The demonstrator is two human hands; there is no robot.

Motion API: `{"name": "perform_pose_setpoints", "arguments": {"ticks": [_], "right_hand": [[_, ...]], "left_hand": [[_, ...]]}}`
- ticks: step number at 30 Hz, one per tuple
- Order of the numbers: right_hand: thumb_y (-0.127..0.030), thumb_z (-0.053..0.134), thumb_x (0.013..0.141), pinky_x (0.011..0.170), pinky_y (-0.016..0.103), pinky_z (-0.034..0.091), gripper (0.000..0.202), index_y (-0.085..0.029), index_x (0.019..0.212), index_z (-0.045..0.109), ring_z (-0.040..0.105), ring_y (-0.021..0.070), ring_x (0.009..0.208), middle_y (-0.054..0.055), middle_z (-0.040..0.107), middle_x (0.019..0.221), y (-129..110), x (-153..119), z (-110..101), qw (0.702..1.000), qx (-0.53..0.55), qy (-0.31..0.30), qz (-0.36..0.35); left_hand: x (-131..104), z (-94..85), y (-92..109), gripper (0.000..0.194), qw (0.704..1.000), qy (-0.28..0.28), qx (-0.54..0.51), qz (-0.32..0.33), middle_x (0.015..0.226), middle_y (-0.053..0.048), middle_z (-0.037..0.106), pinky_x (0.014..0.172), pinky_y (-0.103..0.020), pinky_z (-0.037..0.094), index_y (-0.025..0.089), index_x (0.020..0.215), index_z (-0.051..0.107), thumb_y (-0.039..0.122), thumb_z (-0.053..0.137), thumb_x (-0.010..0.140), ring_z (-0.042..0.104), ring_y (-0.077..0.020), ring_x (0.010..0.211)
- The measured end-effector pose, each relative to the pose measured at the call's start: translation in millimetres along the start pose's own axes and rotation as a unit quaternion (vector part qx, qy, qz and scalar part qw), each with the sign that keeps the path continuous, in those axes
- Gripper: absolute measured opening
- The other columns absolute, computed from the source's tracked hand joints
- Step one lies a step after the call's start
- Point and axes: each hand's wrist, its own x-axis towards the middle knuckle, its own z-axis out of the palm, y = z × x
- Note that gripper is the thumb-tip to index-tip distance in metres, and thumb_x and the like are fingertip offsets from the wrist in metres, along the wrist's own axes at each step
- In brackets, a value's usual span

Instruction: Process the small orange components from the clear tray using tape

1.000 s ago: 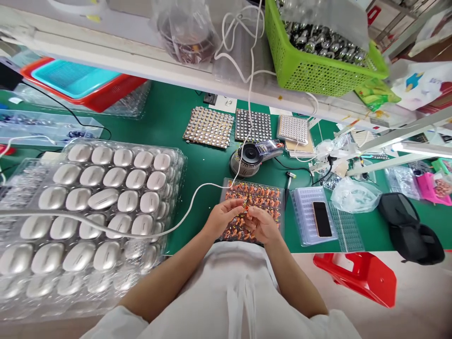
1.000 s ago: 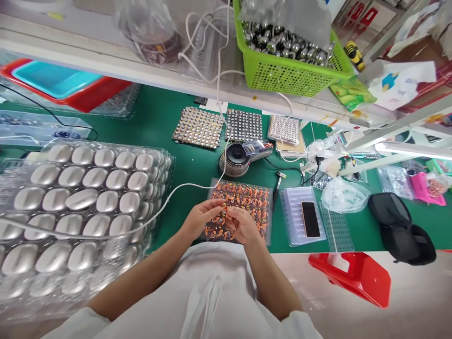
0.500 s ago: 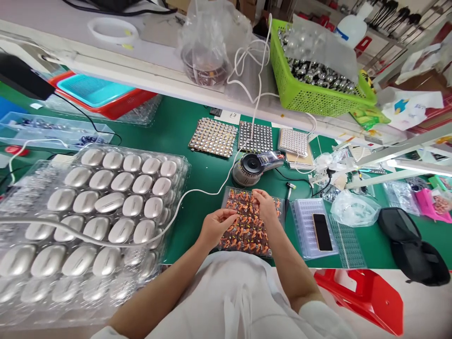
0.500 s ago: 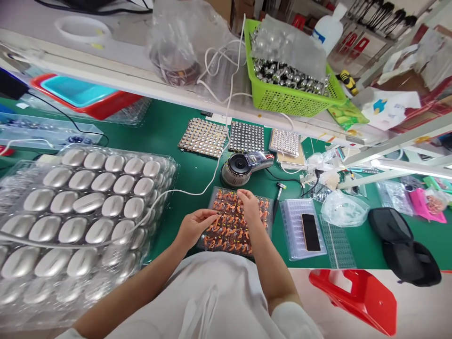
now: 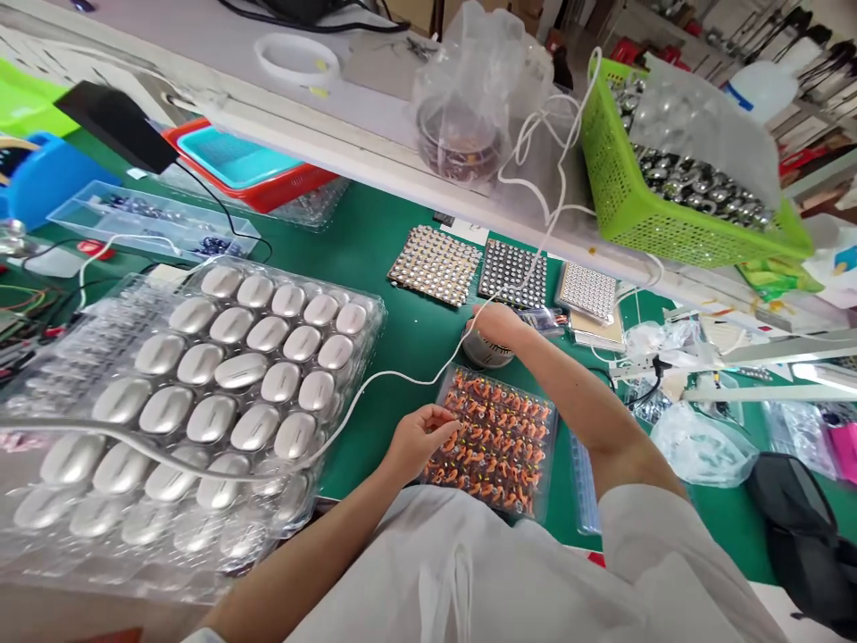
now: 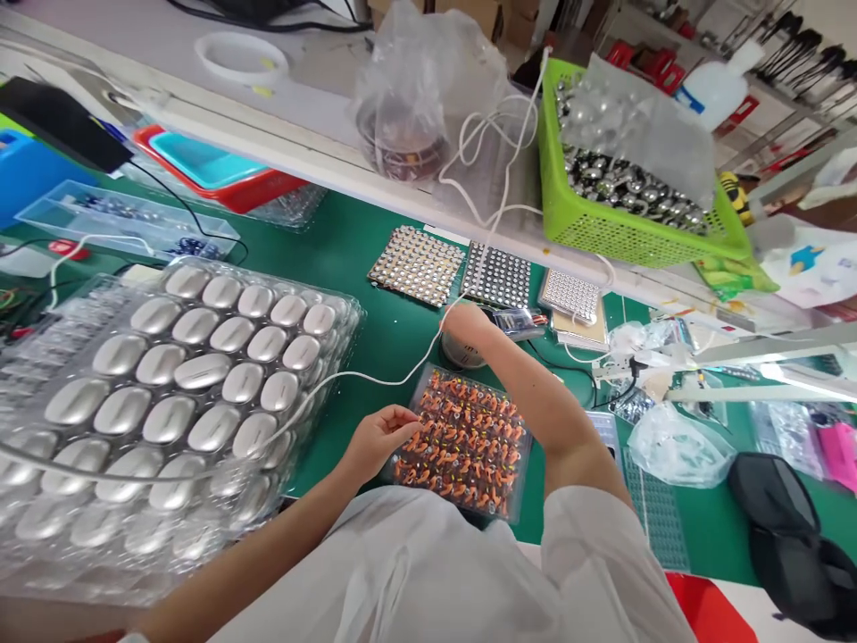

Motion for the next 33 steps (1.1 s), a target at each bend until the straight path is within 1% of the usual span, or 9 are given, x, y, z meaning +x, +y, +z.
{"name": "perform_pose_setpoints", "arguments": {"ticks": [8,13,16,17,19,21,23,27,33], "right_hand": [[-0.002,0.061,0.068,0.074,0.034,0.038,0.03,-0.016,0.045,0.048,0.054,0.0223,0.078,0.008,0.057,0.064,-10.7,20.4,-4.5,0.998,-0.018,-0.044,-0.035],[-0.017,0.059,0.075,0.069,0.03,0.039,0.011,-0.015,0.065,0.059,0.052,0.0176,0.073,0.009,0.06,0.078,-12.3,-26.1,-13.2,0.998,0.051,0.032,-0.014],[-0.029,0.045,0.087,0.062,0.027,0.039,0.021,-0.016,0.083,0.061,0.049,0.0142,0.067,0.004,0.058,0.078,-35.4,-73.5,-9.8,0.981,0.161,0.106,0.026],[-0.033,0.048,0.087,0.059,0.026,0.037,0.021,-0.017,0.085,0.061,0.047,0.0136,0.064,0.002,0.057,0.073,-47.6,-90.2,-6.4,0.939,0.302,0.155,0.06],[-0.037,0.056,0.083,0.053,0.025,0.033,0.021,-0.018,0.079,0.061,0.041,0.012,0.057,-0.001,0.05,0.063,-76.3,-122.6,2.5,0.813,0.539,0.194,0.103],[-0.036,0.064,0.078,0.053,0.025,0.03,0.019,-0.018,0.076,0.062,0.04,0.0114,0.057,-0.001,0.049,0.062,-105.9,-151.0,12.5,0.707,0.667,0.197,0.128],[-0.034,0.068,0.075,0.053,0.025,0.029,0.016,-0.018,0.077,0.064,0.04,0.0113,0.057,-0.001,0.049,0.064,-131.6,-173.6,22.2,0.635,0.729,0.215,0.14],[-0.033,0.068,0.075,0.054,0.026,0.03,0.014,-0.02,0.08,0.067,0.038,0.0115,0.056,-0.002,0.046,0.061,-163.3,-201.2,39.1,0.577,0.755,0.265,0.165],[-0.032,0.071,0.073,0.057,0.026,0.035,0.013,-0.021,0.08,0.069,0.041,0.0112,0.058,-0.001,0.053,0.066,-180.3,-216.6,53.5,0.574,0.748,0.281,0.181]], "left_hand": [[4.1,-4.9,-0.2,0.027,0.999,0.0,-0.032,-0.024,0.074,-0.005,0.072,0.058,-0.024,0.048,0.015,0.083,0.068,0.037,0.071,0.069,0.064,-0.0151,0.063],[6.4,-9.8,8.9,0.026,0.999,0.012,-0.026,-0.02,0.075,-0.004,0.073,0.062,-0.024,0.049,0.015,0.081,0.07,0.037,0.073,0.068,0.066,-0.0164,0.067],[8.6,-9.6,16.7,0.028,0.999,0.02,-0.038,-0.021,0.08,-0.006,0.075,0.07,-0.027,0.051,0.015,0.083,0.072,0.037,0.075,0.066,0.067,-0.019,0.075],[8.9,-8.6,18.9,0.029,0.999,0.018,-0.043,-0.019,0.082,-0.006,0.075,0.072,-0.027,0.051,0.015,0.084,0.072,0.037,0.075,0.066,0.068,-0.0196,0.077],[8.3,-4.9,22.6,0.03,0.999,0.009,-0.051,-0.011,0.086,-0.007,0.075,0.075,-0.029,0.051,0.015,0.086,0.072,0.037,0.074,0.067,0.068,-0.0204,0.081],[5.2,1.0,25.4,0.029,0.998,-0.003,-0.059,-0.001,0.087,-0.007,0.075,0.076,-0.029,0.052,0.015,0.088,0.073,0.036,0.074,0.067,0.068,-0.0207,0.082],[-0.6,8.2,28.1,0.028,0.998,-0.014,-0.06,0.011,0.087,-0.007,0.075,0.075,-0.029,0.053,0.015,0.088,0.073,0.035,0.074,0.068,0.068,-0.0206,0.081],[-18.2,21.2,33.5,0.025,0.998,-0.024,-0.051,0.029,0.087,-0.007,0.075,0.075,-0.029,0.053,0.015,0.089,0.073,0.031,0.072,0.069,0.069,-0.0203,0.081],[-42.1,27.8,33.9,0.025,0.997,-0.012,0.014,0.072,0.088,-0.006,0.075,0.074,-0.028,0.054,0.016,0.091,0.074,0.031,0.069,0.072,0.069,-0.0209,0.082]]}}
